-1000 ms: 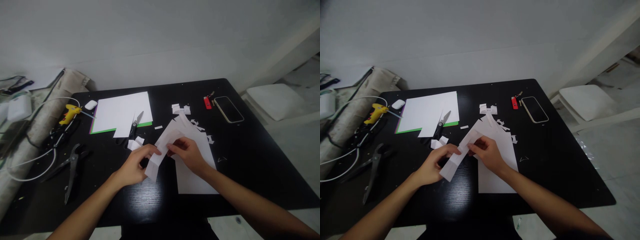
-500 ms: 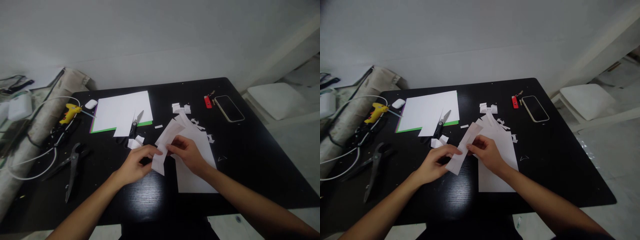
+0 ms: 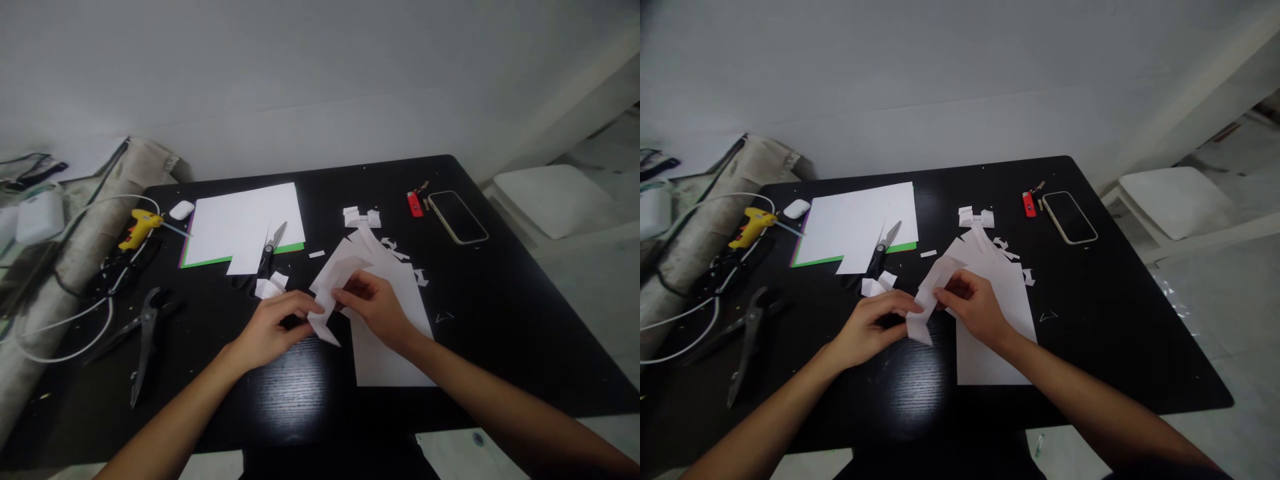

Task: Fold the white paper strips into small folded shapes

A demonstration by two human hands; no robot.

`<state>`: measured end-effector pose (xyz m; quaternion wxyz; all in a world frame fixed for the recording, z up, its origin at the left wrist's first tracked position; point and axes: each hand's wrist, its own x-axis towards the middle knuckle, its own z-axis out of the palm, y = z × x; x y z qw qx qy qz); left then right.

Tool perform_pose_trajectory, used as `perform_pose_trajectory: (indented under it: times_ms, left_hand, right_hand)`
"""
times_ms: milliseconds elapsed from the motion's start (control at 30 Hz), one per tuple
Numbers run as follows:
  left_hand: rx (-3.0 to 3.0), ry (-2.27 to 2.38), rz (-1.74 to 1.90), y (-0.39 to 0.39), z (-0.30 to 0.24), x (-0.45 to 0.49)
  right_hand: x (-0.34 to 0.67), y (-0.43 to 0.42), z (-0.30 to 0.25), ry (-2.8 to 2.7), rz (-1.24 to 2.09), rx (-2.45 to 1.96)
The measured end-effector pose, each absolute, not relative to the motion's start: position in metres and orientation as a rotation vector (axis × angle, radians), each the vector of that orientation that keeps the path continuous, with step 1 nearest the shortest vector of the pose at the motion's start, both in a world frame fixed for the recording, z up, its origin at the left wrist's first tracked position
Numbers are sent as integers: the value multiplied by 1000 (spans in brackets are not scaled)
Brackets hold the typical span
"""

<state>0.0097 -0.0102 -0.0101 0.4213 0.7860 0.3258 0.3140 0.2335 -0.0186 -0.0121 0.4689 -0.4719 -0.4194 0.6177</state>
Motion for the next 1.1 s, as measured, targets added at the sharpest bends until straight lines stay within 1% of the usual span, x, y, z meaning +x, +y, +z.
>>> perform_pose_trajectory:
  times_ms: [433, 900, 1100]
  left_hand:
    - [1985, 755, 809, -7, -10, 9]
    - [1954, 788, 869, -10, -8, 12]
    - [2006, 870, 882, -12, -4, 13]
  right_hand:
    - [230, -19, -18, -1001, 1527, -1112]
    - [228, -27, -20, -1135, 1509, -1109]
    - [231, -29, -16, -1249, 1526, -1104]
